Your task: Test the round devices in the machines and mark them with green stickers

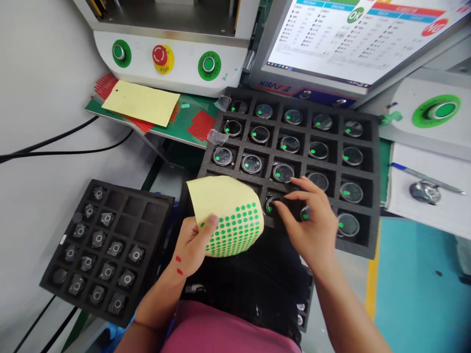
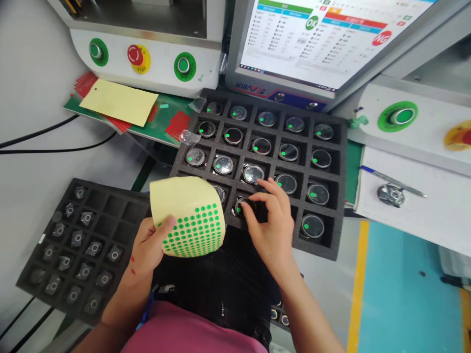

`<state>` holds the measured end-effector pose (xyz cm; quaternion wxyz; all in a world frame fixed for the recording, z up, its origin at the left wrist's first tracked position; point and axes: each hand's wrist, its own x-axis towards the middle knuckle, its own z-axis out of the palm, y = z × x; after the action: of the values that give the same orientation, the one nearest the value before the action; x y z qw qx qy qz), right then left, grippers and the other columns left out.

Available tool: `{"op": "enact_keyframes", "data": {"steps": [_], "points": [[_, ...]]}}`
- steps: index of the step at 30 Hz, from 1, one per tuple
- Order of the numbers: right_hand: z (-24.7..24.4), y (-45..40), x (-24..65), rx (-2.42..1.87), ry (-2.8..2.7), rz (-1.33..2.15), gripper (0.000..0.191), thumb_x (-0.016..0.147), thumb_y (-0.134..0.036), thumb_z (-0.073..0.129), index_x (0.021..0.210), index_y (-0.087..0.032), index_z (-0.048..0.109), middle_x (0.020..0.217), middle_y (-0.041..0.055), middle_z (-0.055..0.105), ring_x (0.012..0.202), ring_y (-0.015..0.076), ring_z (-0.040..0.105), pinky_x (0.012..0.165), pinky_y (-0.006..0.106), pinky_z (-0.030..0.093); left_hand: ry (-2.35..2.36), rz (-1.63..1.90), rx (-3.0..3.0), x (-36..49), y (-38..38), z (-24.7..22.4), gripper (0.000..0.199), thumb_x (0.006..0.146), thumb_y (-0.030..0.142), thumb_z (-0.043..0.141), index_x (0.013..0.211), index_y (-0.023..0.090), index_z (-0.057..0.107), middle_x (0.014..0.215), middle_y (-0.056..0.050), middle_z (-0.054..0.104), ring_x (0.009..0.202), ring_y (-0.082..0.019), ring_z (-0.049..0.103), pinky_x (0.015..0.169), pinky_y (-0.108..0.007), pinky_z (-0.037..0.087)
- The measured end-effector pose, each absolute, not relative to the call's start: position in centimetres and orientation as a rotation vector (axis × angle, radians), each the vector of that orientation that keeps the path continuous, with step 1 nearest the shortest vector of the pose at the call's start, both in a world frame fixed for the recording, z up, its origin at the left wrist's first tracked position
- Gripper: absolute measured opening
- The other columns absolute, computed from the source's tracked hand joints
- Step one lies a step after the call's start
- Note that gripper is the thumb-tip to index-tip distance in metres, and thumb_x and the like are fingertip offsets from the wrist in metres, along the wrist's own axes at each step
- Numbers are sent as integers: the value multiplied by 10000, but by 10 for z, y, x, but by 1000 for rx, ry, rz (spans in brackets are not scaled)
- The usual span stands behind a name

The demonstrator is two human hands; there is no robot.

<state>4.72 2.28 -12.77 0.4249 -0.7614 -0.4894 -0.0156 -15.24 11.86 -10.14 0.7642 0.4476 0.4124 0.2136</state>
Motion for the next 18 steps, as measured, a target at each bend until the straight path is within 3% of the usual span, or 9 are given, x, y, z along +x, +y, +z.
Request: {"op": "enact_keyframes", "data": {"steps": [5,10,15,18], "points": [[-92,17,29,-1664,-1381,53,173,847,-111,638,987,-206,603,1109,109,646,1161,297,579,966,525,495,795,356,936,-151,111,-100,461,804,560,653,717,112,716,561,-38,613,571,-171,579,561,-286,483],[-79,14,20,-1596,-1666,15,241,860,-84,628,1071,-202,624,1123,113,656,1164,313,575,924,531,526,687,330,874,-151,102,-96,359,847,469,646,952,140,744,714,-71,694,738,-221,653,663,-314,522],[-82,8,20,-1605,-1677,-60,177,845,-82,667,961,-212,636,1028,57,703,1133,305,595,961,543,495,667,310,885,-151,97,-89,337,861,457,639,827,141,751,612,-40,655,588,-163,603,590,-275,489],[-82,5,19,-1603,-1706,-103,147,836,-76,678,916,-191,632,998,55,718,1125,304,595,982,545,470,636,301,892,-150,96,-86,353,883,461,608,861,142,757,615,-35,653,570,-147,587,580,-265,479]]}}
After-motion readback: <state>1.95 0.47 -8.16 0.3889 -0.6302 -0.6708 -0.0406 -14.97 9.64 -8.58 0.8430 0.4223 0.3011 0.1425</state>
